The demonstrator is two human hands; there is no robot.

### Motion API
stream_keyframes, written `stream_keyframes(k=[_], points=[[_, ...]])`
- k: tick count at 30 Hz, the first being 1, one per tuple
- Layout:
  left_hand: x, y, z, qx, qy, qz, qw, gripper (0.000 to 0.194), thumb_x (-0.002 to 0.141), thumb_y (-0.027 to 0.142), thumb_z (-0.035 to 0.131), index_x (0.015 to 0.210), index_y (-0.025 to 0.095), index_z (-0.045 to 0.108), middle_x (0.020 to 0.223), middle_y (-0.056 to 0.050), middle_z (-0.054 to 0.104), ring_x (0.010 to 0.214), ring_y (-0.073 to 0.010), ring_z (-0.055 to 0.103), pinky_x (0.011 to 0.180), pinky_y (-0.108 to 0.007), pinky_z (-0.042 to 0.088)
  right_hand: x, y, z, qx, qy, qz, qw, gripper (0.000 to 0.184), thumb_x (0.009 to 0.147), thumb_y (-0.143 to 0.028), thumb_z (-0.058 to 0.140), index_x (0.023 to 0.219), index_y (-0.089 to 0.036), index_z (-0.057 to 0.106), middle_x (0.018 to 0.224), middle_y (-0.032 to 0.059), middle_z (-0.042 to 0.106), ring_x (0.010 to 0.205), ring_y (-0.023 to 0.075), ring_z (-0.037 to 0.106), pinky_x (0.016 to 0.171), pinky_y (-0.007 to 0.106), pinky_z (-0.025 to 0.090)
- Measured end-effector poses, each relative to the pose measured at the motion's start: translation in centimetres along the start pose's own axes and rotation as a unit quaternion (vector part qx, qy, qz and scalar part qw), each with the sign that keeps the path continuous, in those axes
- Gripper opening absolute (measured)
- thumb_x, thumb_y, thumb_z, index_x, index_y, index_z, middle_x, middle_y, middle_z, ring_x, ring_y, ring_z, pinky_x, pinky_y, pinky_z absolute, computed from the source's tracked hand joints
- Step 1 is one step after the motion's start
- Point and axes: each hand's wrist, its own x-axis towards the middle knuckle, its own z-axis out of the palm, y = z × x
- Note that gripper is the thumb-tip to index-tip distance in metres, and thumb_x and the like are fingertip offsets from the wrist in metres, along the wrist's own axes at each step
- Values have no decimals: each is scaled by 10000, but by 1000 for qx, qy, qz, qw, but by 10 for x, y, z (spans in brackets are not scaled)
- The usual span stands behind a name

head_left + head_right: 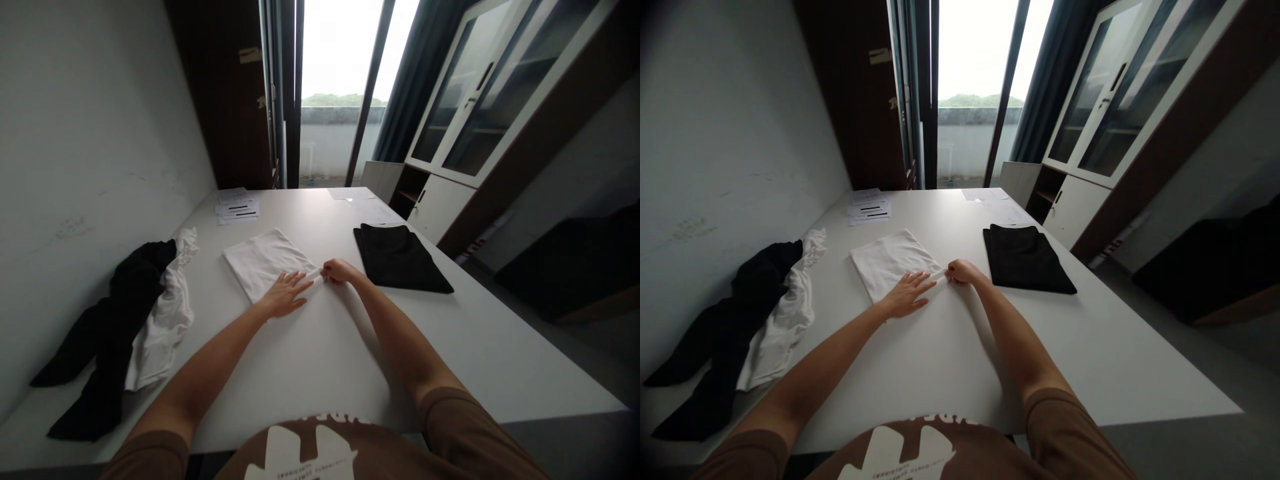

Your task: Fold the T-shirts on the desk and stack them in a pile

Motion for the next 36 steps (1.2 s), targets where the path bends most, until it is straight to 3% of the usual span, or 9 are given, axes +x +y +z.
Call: stream_keyframes(k=[5, 7, 10, 13, 17, 23, 27, 33, 36], points=[[0, 1, 1, 8, -5, 5, 1000, 584, 1033, 497, 462, 1589, 351, 361, 1692, -76, 254, 1557, -316, 215, 1241, -585, 119, -10, -10, -4, -135, 187, 24, 973, 193, 938, -359, 619, 848, -207, 696, 875, 76, 738, 824, 197, 672, 707, 265, 441], [0, 1, 1, 7, -3, 5, 1000, 576, 1033, 509, 458, 1583, 359, 373, 1692, -73, 254, 1558, -317, 210, 1239, -591, 121, -11, -19, 3, -84, 273, 13, 958, 218, 982, -355, 542, 945, -212, 702, 959, 84, 738, 926, 208, 670, 811, 289, 469], [1, 2, 2, 0, -1, 6, 1000, 558, 1031, 526, 458, 1566, 380, 401, 1691, -67, 256, 1557, -328, 210, 1231, -613, 131, -7, -40, 27, 47, 334, -116, 934, 289, 1014, -385, 476, 1147, -222, 673, 1192, 85, 702, 1141, 212, 621, 992, 329, 470], [1, 1, 1, -14, 3, 9, 1000, 538, 1014, 518, 498, 1530, 370, 467, 1673, -69, 300, 1546, -351, 227, 1220, -646, 146, 4, -60, 57, 171, 284, -199, 922, 391, 1041, -425, 406, 1354, -272, 584, 1385, 47, 618, 1278, 190, 563, 1089, 342, 451], [1, -2, -1, -49, 49, -8, 998, 423, 1036, 420, 463, 1415, 298, 607, 1573, -70, 472, 1484, -298, 366, 1231, -556, 245, 20, -57, 71, 219, 254, -146, 931, 439, 1065, -419, 301, 1405, -290, 547, 1331, 32, 649, 1249, 178, 597, 1082, 353, 482], [2, -14, -3, -57, 91, -44, 993, 412, 1036, 311, 428, 1400, 255, 614, 1507, -70, 550, 1422, -235, 457, 1235, -476, 286, 23, -23, 65, 6, 208, -179, 962, 423, 1057, -331, 353, 1387, -221, 593, 1480, 95, 554, 1372, 196, 508, 1191, 384, 363], [-7, -13, -6, -41, 87, -41, 995, 415, 1031, 294, 422, 1396, 242, 614, 1508, -83, 544, 1424, -238, 451, 1240, -475, 277, 14, -13, 65, -138, 175, -161, 961, 480, 1069, -406, 380, 1504, -247, 503, 1617, 102, 387, 1514, 253, 325, 1244, 465, 251], [-57, 5, -16, -36, 12, 26, 999, 563, 1012, 345, 487, 1566, 272, 415, 1650, -75, 351, 1532, -274, 284, 1265, -512, 178, 0, 4, 56, -180, 132, -156, 962, 616, 1070, -538, 318, 1601, -229, 367, 1669, 118, 260, 1555, 295, 218, 1257, 513, 184], [-86, -3, -29, -68, 45, -8, 997, 465, 1026, 305, 426, 1481, 283, 522, 1578, -54, 468, 1490, -244, 358, 1256, -478, 212, -5, 9, 57, -174, 144, -161, 961, 592, 1075, -505, 321, 1591, -223, 386, 1654, 119, 302, 1546, 287, 247, 1257, 506, 189]])
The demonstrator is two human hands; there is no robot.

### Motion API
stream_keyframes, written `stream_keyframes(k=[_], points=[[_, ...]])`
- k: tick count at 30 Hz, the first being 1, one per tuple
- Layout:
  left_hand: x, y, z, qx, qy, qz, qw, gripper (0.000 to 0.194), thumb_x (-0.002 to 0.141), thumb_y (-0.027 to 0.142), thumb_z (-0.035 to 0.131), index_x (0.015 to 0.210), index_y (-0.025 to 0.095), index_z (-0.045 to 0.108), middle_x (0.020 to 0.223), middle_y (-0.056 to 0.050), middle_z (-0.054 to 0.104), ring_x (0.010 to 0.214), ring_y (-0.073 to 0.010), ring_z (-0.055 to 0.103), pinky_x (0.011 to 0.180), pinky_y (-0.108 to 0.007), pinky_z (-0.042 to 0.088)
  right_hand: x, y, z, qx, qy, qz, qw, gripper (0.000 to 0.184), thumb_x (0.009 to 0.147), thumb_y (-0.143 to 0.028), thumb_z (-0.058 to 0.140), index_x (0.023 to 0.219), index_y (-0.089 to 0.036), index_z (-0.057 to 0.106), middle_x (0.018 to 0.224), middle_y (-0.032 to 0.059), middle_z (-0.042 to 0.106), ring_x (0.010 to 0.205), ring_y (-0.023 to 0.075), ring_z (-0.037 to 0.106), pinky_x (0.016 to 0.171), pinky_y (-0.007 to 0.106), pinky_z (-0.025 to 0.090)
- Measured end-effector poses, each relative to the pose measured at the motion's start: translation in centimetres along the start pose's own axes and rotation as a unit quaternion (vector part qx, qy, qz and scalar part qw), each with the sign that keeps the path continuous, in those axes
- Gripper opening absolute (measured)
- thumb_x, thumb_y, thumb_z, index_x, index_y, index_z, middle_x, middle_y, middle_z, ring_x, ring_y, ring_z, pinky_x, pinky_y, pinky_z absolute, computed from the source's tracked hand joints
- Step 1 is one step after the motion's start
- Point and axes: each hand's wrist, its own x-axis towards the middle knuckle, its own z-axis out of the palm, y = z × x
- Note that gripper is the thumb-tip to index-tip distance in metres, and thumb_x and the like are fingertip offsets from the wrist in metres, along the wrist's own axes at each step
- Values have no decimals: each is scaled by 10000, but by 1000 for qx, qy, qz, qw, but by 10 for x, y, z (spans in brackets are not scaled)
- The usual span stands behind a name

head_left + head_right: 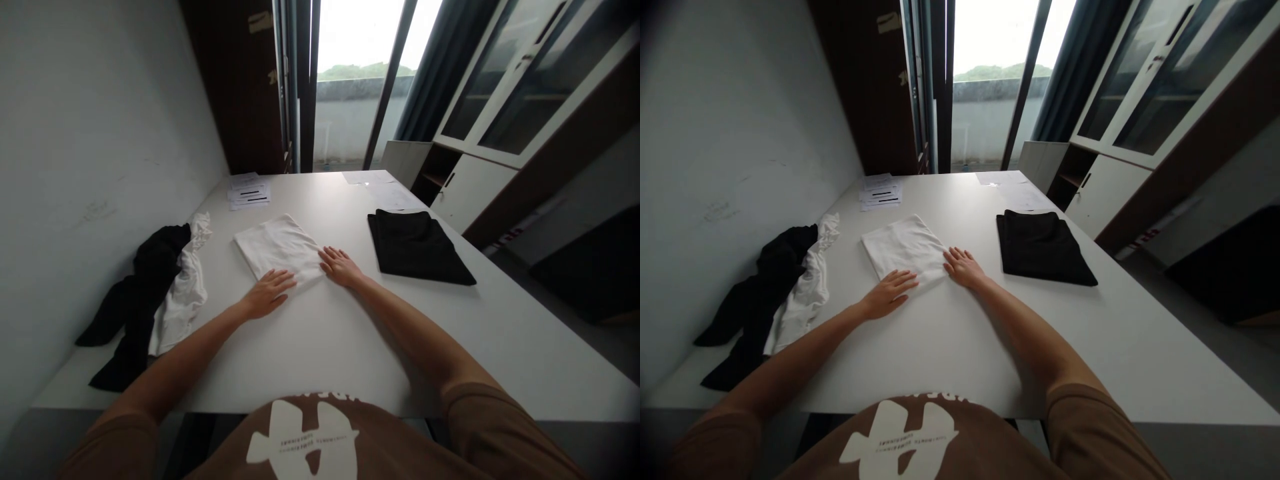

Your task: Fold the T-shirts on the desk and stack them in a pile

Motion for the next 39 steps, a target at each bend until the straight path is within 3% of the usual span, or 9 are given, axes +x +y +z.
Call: stream_keyframes(k=[4, 7, 9, 11, 15, 22, 27, 31, 39], points=[[-23, -26, -30, 15, 127, -181, 975, 339, 982, 232, 389, 1082, 207, 711, 1151, -99, 721, 1150, -251, 612, 1063, -405, 431, -9, -9, -8, 7, 49, -42, 998, 497, 1054, -395, 430, 1511, -217, 506, 1599, 129, 408, 1513, 284, 319, 1244, 505, 227], [-29, -38, -40, 58, 59, -271, 959, 232, 913, 257, 482, 756, 220, 650, 812, -68, 694, 837, -237, 628, 821, -332, 466, -16, -25, -18, 27, 63, -129, 989, 471, 1004, -353, 547, 1461, -240, 566, 1577, 118, 443, 1493, 287, 349, 1244, 505, 228], [-29, -37, -38, 53, 0, -267, 962, 212, 879, 274, 529, 687, 224, 603, 746, -47, 659, 739, -211, 598, 722, -299, 428, -18, -41, -23, 49, 50, -186, 980, 502, 979, -382, 600, 1465, -261, 566, 1562, 111, 463, 1464, 288, 388, 1228, 488, 265], [-26, -31, -32, 25, -5, -249, 968, 172, 866, 273, 541, 716, 224, 611, 772, -39, 660, 729, -200, 590, 688, -290, 404, -19, -57, -24, 64, 33, -217, 974, 531, 965, -421, 623, 1472, -277, 559, 1515, 111, 510, 1399, 288, 453, 1187, 464, 326], [-17, -21, -20, -66, 58, -238, 967, 120, 859, 265, 541, 848, 213, 649, 854, -35, 682, 777, -196, 609, 723, -291, 429, -15, -79, -19, 46, 27, -189, 980, 463, 963, -426, 621, 1409, -300, 622, 1332, 116, 607, 1209, 289, 542, 1076, 450, 406], [-14, -18, -14, -236, 139, -296, 915, 284, 858, 321, 597, 1110, 219, 680, 949, -16, 721, 854, -188, 673, 803, -295, 501, -14, -75, -14, 40, 36, -183, 982, 473, 963, -434, 623, 1417, -299, 616, 1271, 115, 592, 1134, 274, 522, 1037, 426, 417], [-10, -12, -10, -291, 187, -277, 896, 153, 826, 298, 627, 946, 203, 631, 949, -23, 696, 892, -182, 661, 803, -289, 508, -14, -73, -11, 50, 52, -183, 980, 463, 966, -443, 619, 1404, -295, 625, 1257, 109, 593, 1119, 266, 523, 1041, 419, 420], [-7, -8, -11, -410, 129, -261, 864, 201, 818, 333, 668, 860, 194, 529, 745, 19, 604, 697, -140, 610, 693, -262, 488, -14, -74, -11, 53, 53, -181, 981, 457, 969, -449, 613, 1399, -293, 629, 1261, 111, 590, 1133, 268, 516, 1032, 413, 427], [-11, 0, -14, -479, 15, -197, 855, 282, 879, 396, 645, 1037, 217, 496, 818, 37, 548, 695, -108, 491, 653, -223, 390, -15, -75, -13, 57, 53, -180, 981, 447, 968, -431, 614, 1391, -288, 631, 1248, 111, 590, 1127, 267, 511, 1031, 423, 425]])
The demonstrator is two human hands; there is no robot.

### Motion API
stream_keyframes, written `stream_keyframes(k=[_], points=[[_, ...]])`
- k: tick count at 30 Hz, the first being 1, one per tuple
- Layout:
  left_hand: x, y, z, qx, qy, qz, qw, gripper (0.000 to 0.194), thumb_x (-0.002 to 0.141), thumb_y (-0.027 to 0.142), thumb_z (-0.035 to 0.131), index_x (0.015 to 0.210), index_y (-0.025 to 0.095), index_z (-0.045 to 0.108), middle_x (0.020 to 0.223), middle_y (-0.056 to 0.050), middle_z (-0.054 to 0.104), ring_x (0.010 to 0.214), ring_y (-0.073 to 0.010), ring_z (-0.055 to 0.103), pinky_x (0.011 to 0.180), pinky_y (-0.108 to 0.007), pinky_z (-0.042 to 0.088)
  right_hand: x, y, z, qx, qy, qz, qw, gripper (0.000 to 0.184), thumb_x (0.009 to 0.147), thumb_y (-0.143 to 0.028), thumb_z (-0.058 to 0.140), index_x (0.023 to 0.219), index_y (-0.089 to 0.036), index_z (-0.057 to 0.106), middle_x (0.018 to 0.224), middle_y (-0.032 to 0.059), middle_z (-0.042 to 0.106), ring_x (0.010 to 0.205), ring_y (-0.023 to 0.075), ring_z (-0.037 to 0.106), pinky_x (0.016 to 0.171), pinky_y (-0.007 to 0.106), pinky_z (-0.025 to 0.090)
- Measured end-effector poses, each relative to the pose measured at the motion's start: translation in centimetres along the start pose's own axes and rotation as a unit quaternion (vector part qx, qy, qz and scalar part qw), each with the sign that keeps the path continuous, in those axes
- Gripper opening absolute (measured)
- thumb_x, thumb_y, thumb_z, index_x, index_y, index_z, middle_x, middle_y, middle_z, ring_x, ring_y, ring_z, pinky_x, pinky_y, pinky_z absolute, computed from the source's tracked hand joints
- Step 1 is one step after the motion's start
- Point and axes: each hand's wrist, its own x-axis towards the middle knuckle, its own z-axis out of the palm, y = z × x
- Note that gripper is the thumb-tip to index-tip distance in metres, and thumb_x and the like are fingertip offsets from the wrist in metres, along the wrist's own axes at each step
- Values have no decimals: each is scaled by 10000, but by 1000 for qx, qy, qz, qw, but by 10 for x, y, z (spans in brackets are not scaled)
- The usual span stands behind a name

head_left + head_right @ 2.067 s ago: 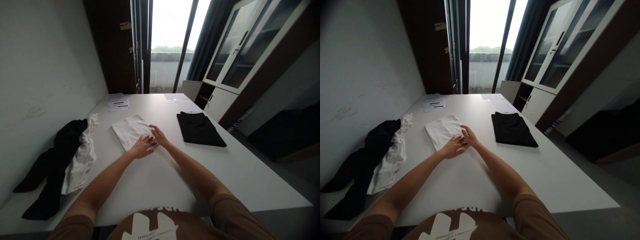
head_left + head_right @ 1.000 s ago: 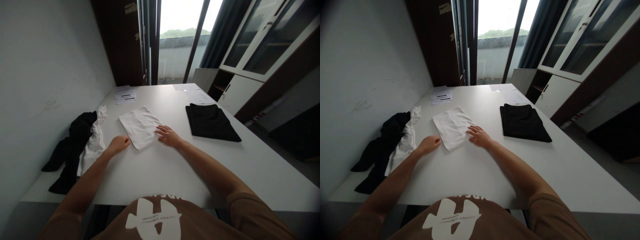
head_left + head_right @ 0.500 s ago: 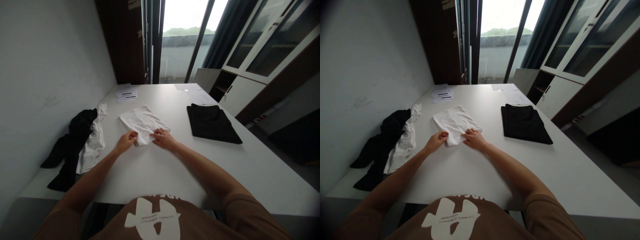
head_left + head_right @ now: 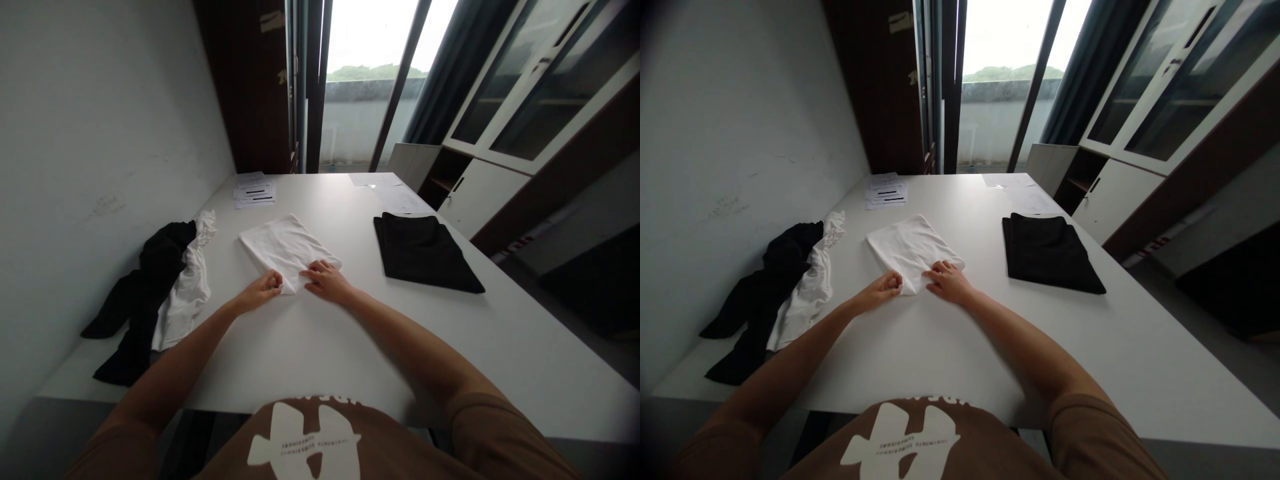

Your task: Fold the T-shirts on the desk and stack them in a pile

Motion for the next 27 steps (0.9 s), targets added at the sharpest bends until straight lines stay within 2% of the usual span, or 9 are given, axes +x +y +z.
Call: stream_keyframes(k=[7, 12, 16, 21, 24, 27], points=[[5, -6, -2, 23, 33, 5, 999, 217, 905, 298, 525, 1101, 205, 538, 696, 57, 451, 659, -125, 460, 658, -249, 374, 1, 1, 1, 2, 3, -4, 1000, 440, 971, -439, 615, 1380, -279, 637, 1242, 111, 590, 1122, 264, 510, 1032, 415, 426], [5, -14, -4, 0, 44, -7, 999, 273, 794, 193, 523, 1061, 206, 471, 689, 65, 490, 657, -127, 508, 653, -242, 393, 1, 3, 4, 3, 5, -7, 1000, 451, 961, -441, 634, 1385, -288, 632, 1238, 109, 588, 1122, 266, 511, 1022, 427, 431], [1, -11, -7, 87, 22, 0, 996, 306, 718, 137, 533, 991, 226, 426, 703, 81, 488, 627, -111, 463, 615, -224, 359, 2, 3, 4, 6, 9, -5, 1000, 444, 962, -438, 631, 1380, -290, 635, 1239, 111, 589, 1124, 269, 512, 1013, 431, 433], [-4, 4, -7, 219, -1, 10, 976, 401, 764, 165, 589, 1157, 221, 534, 753, 64, 557, 667, -123, 504, 647, -230, 379, 0, 3, 4, 5, 12, -7, 1000, 447, 965, -436, 623, 1387, -288, 628, 1239, 109, 588, 1127, 269, 509, 1010, 430, 433], [-3, 6, -7, 242, -10, 20, 970, 459, 791, 175, 581, 1247, 224, 601, 791, 44, 611, 701, -130, 543, 681, -233, 400, -1, 3, 3, 5, 15, -5, 1000, 447, 963, -438, 629, 1385, -292, 629, 1244, 106, 588, 1128, 267, 510, 1015, 430, 432], [-2, 0, -9, 234, -30, 15, 972, 443, 820, 190, 565, 1253, 223, 654, 779, 39, 634, 700, -129, 564, 700, -234, 415, -1, 2, 3, 5, 15, -6, 1000, 446, 960, -436, 635, 1381, -289, 632, 1240, 106, 591, 1124, 264, 514, 1016, 429, 434]])
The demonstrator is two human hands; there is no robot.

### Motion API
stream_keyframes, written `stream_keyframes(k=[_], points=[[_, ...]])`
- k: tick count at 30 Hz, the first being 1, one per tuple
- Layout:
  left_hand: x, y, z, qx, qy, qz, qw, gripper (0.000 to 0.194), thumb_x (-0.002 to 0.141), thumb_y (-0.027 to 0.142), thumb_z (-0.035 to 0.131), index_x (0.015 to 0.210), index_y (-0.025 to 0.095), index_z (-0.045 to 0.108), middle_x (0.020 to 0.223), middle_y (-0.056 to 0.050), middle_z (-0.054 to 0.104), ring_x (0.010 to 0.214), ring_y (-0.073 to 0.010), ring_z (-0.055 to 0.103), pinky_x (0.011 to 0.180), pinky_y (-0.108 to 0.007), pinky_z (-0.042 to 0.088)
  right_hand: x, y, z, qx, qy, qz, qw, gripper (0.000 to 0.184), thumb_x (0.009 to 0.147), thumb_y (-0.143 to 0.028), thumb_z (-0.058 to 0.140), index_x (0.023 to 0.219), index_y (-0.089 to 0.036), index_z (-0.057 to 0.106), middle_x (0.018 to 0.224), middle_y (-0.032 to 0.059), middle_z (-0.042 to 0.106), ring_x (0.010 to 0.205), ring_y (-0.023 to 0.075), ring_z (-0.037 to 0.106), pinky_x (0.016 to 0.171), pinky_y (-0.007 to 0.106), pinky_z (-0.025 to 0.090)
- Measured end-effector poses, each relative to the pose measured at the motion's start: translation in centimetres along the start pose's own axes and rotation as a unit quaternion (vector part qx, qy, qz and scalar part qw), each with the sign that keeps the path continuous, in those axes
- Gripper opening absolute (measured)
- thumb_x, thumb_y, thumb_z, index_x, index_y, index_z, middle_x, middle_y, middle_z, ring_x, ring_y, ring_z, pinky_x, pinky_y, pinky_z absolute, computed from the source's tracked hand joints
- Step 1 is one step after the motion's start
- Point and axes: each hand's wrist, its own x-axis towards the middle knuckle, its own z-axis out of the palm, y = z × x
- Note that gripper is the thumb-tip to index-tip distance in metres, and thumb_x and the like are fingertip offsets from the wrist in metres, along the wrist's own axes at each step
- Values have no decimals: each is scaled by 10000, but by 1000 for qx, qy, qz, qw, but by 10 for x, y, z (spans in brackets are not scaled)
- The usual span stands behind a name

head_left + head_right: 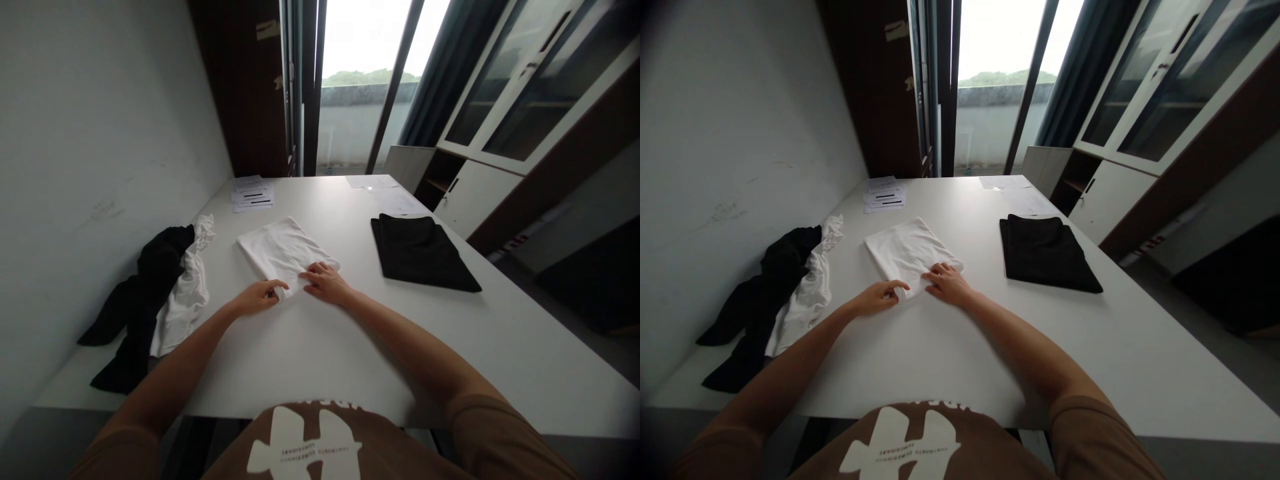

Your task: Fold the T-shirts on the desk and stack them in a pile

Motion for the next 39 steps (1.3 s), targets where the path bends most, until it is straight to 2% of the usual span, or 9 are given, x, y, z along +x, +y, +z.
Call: stream_keyframes(k=[5, 9, 13, 18, 22, 26, 33, 36, 39], points=[[4, -12, 10, -77, 54, -12, 996, 360, 866, 277, 611, 1214, 194, 652, 791, 22, 659, 710, -134, 581, 706, -242, 430, 0, 0, 0, 1, -1, 2, 1000, 446, 962, -437, 633, 1383, -289, 630, 1241, 106, 591, 1131, 265, 514, 1019, 431, 434], [9, -14, 19, -194, 91, -24, 976, 255, 890, 388, 649, 1019, 183, 571, 784, 6, 661, 754, -150, 629, 737, -256, 465, 0, 1, 0, 4, -2, -1, 1000, 452, 966, -439, 627, 1393, -290, 623, 1240, 107, 592, 1126, 265, 514, 1020, 431, 433], [7, -9, 20, -153, 119, -10, 981, 241, 846, 336, 688, 872, 204, 488, 829, 22, 649, 726, -120, 574, 684, -223, 420, 0, 1, 0, 4, -6, -1, 1000, 451, 960, -438, 635, 1388, -294, 627, 1237, 106, 593, 1118, 264, 517, 1017, 429, 433], [3, 6, 15, 0, 107, 8, 994, 155, 844, 270, 642, 777, 201, 521, 756, 39, 593, 697, -122, 512, 671, -230, 392, 1, 1, 0, 3, -2, 2, 1000, 447, 955, -425, 644, 1382, -292, 631, 1235, 106, 593, 1122, 263, 515, 1016, 425, 435], [4, 11, 16, 39, 94, 26, 995, 47, 836, 238, 628, 835, 203, 598, 812, 11, 611, 760, -145, 554, 729, -249, 426, 1, 1, 0, 5, -2, 2, 1000, 446, 957, -433, 641, 1380, -291, 633, 1231, 105, 593, 1116, 262, 515, 1020, 425, 435], [6, 4, 18, 27, 94, 11, 995, 151, 827, 228, 624, 976, 208, 632, 811, 18, 592, 738, -140, 542, 716, -250, 430, 1, 2, -1, 7, -4, -1, 1000, 461, 953, -438, 644, 1391, -294, 626, 1235, 104, 588, 1117, 261, 512, 1025, 428, 433], [3, -8, 2, -81, 15, 2, 997, 208, 810, 248, 609, 1006, 183, 587, 764, 39, 522, 667, -111, 479, 636, -222, 396, 1, 1, -1, 11, -5, -1, 1000, 446, 958, -429, 636, 1383, -296, 629, 1237, 105, 589, 1127, 265, 509, 1022, 428, 435], [0, -8, -5, -76, -10, 1, 997, 219, 772, 217, 608, 987, 191, 575, 745, 50, 494, 655, -109, 458, 609, -212, 373, 1, 1, -2, 12, -7, -2, 1000, 446, 960, -431, 631, 1385, -295, 628, 1234, 107, 591, 1123, 270, 510, 1023, 437, 435], [-3, -3, -9, -37, -20, 11, 999, 347, 752, 180, 592, 1099, 207, 586, 740, 60, 492, 649, -110, 456, 606, -210, 364, 1, 1, -2, 15, -8, 0, 1000, 450, 962, -433, 628, 1389, -294, 624, 1236, 108, 589, 1125, 269, 508, 1024, 438, 436]])
